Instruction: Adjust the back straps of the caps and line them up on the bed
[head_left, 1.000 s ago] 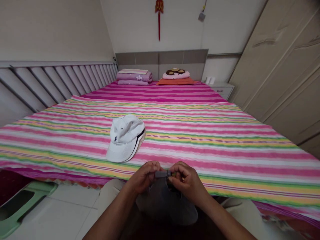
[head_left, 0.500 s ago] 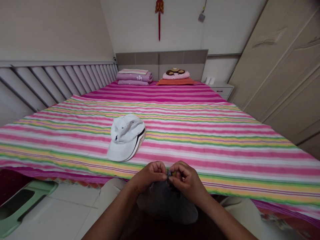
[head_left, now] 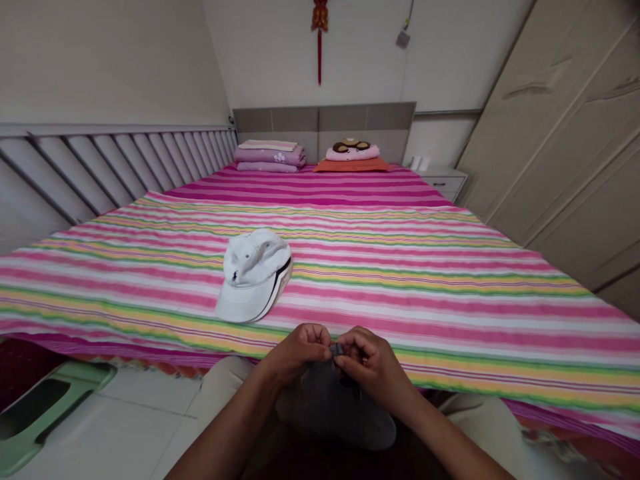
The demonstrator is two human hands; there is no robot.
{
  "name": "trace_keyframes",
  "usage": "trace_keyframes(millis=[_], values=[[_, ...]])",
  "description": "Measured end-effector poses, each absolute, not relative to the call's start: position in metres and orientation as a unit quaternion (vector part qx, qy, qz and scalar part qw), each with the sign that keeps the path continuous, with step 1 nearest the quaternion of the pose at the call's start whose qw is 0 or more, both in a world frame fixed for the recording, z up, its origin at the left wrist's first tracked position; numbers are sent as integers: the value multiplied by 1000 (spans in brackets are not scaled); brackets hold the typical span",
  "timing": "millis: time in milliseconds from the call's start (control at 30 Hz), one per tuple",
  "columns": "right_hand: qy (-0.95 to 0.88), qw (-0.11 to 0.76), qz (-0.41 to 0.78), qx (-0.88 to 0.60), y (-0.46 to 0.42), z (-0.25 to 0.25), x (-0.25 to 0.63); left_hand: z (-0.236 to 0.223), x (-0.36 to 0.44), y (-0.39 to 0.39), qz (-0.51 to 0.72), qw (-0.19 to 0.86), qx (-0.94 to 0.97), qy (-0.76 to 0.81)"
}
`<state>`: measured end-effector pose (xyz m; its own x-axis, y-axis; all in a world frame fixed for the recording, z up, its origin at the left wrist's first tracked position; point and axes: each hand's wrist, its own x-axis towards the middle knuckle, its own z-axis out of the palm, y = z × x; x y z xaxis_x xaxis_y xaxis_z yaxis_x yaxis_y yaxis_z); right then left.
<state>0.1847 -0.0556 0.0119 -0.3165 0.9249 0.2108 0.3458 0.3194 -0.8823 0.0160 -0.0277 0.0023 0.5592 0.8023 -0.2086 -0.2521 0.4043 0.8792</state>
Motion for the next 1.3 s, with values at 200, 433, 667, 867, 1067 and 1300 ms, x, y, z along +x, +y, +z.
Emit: trace_keyframes(millis=[200,433,667,867,1067,1300], values=[[-723,379,385,-431,-55,16,185,4,15,-26,349,777,422,311],[-672,346,499,-423,-50,19,188,14,14,-24,280,792,433,327],[-568,339,666,-345,-50,22,195,15,16,-21,260,813,415,314],[-523,391,669,-356,-49,19,195,14,24,-26,334,768,431,337],[-550,396,636,-368,-43,18,197,13,21,-28,353,754,451,323],[-550,351,668,-358,-42,22,207,15,17,-26,394,775,392,299]])
